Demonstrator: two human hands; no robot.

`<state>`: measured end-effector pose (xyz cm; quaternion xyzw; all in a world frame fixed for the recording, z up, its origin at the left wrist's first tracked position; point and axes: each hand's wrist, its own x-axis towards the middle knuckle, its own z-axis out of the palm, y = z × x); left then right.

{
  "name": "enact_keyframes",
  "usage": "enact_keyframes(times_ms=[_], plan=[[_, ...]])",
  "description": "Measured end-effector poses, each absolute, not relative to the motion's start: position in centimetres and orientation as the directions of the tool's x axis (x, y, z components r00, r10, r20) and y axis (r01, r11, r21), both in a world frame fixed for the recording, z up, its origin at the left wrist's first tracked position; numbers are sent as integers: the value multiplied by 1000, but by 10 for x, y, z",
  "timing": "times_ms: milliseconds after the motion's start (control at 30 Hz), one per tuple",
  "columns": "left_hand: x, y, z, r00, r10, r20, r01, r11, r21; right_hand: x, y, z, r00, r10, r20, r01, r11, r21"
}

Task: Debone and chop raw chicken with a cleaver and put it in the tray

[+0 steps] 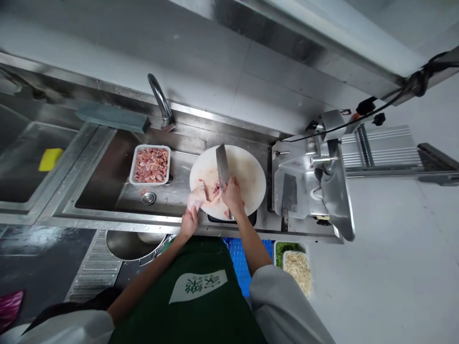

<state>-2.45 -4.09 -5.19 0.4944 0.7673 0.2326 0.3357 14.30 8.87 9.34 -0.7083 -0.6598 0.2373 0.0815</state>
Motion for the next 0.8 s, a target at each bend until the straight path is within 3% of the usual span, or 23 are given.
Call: enact_keyframes(times_ms=[67, 133, 167, 267, 333, 433, 600, 800], plan=[[-22, -40, -51, -297, 913, -281, 597, 407, 691, 136, 77, 106, 35, 997, -72, 889, -64, -453], [-21, -40, -52, -307, 906, -292, 587, 422, 691, 124, 55, 104, 60, 998, -14, 891, -59, -450], [-21, -40, -52, -307, 904, -298, 581, 426, 693, 119, 42, 97, 69, 996, -52, 896, -85, -436], [-22, -40, -53, -298, 905, -303, 559, 423, 714, 116, 5, 67, 56, 929, -366, 917, -193, -349], [-23, -40, -51, -298, 906, -300, 542, 419, 728, 129, -9, 51, 20, 879, -476, 918, -204, -339], [-20, -37, -41, -300, 909, -290, 531, 411, 740, 162, -11, 43, 7, 863, -505, 926, -196, -322], [4, -16, -18, -262, 928, -263, 498, 364, 787, 202, 7, 52, 163, 881, -444, 924, -294, -245], [-2, -15, -10, -207, 918, -338, 582, 394, 712, 196, 18, 67, 97, 892, -441, 917, -252, -309]])
